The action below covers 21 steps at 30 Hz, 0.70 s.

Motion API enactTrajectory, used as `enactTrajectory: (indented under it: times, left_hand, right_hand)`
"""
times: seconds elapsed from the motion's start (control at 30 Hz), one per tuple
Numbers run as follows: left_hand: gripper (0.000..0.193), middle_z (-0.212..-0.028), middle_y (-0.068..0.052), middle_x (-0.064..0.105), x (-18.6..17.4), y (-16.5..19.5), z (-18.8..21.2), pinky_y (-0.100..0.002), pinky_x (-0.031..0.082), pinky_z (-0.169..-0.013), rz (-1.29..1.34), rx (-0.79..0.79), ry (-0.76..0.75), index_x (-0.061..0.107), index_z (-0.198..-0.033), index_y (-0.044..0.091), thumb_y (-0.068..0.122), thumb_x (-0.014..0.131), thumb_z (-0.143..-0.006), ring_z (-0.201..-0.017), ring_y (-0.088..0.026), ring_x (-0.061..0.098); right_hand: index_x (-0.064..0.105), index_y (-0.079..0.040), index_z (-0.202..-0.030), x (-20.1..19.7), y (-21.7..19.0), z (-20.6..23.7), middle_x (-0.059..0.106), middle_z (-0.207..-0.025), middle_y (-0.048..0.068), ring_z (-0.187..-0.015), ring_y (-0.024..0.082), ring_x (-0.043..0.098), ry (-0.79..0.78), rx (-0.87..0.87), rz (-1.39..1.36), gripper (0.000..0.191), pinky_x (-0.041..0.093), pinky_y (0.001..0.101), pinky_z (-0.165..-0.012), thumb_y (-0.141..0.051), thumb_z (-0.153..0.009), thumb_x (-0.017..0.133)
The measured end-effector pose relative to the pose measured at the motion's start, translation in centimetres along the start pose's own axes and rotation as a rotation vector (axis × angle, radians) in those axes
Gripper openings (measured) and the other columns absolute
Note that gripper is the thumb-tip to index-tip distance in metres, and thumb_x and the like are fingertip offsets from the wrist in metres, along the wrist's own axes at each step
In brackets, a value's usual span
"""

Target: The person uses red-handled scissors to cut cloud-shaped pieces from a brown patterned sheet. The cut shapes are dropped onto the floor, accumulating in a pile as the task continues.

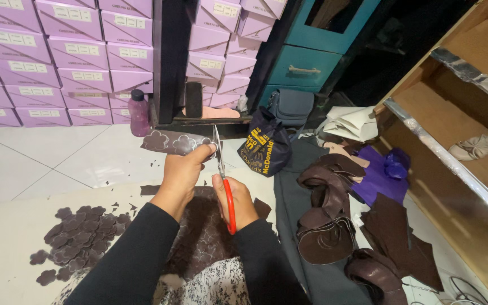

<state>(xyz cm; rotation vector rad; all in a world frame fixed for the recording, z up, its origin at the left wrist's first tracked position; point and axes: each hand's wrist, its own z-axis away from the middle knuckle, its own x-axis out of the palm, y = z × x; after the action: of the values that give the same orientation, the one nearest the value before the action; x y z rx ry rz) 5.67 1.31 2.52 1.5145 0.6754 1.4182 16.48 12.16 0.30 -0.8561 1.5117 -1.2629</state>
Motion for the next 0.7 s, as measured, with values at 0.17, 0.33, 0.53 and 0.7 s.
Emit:
enactTrajectory:
  times: [0.17, 0.33, 0.53, 0.7]
  left_hand:
    - [0.022, -0.086, -0.003, 0.073, -0.3, 0.4, 0.0, -0.034, 0.051, -0.071, -0.044, 0.032, -0.036, 0.074, -0.091, 0.003, 0.018, 0.08, -0.075, -0.08, -0.015, 0.067]
    - [0.02, -0.086, -0.002, 0.072, -1.2, 0.8, -0.6, -0.033, 0.051, -0.068, -0.127, 0.082, -0.104, 0.074, -0.091, 0.005, 0.016, 0.079, -0.075, -0.079, -0.014, 0.066]
    - [0.019, -0.085, -0.003, 0.073, -1.7, 1.0, -1.1, -0.031, 0.05, -0.067, -0.154, 0.116, -0.143, 0.074, -0.09, 0.005, 0.015, 0.079, -0.075, -0.077, -0.015, 0.067]
    - [0.019, -0.084, -0.003, 0.071, -1.7, 1.0, -1.2, -0.031, 0.049, -0.067, -0.171, 0.156, -0.167, 0.073, -0.09, 0.004, 0.014, 0.078, -0.075, -0.076, -0.015, 0.065]
  right_hand:
    - [0.055, -0.011, -0.08, -0.2, -0.1, 0.1, 0.048, -0.056, -0.003, -0.044, 0.008, 0.045, -0.044, -0.024, -0.004, 0.043, 0.037, 0.0254, -0.042, -0.049, -0.1, 0.054]
    - [0.053, -0.01, -0.079, -0.8, 0.4, 0.0, 0.046, -0.057, -0.004, -0.046, 0.007, 0.041, -0.079, -0.022, -0.054, 0.043, 0.034, 0.0254, -0.043, -0.047, -0.102, 0.058]
    - [0.052, -0.01, -0.077, -1.0, 0.7, -0.3, 0.044, -0.056, -0.005, -0.046, 0.007, 0.04, -0.09, -0.02, -0.019, 0.045, 0.032, 0.0259, -0.043, -0.048, -0.101, 0.059]
    - [0.053, -0.011, -0.078, -1.2, 0.5, -0.1, 0.046, -0.056, -0.004, -0.046, 0.006, 0.042, -0.12, -0.015, 0.033, 0.045, 0.033, 0.0255, -0.043, -0.05, -0.1, 0.057]
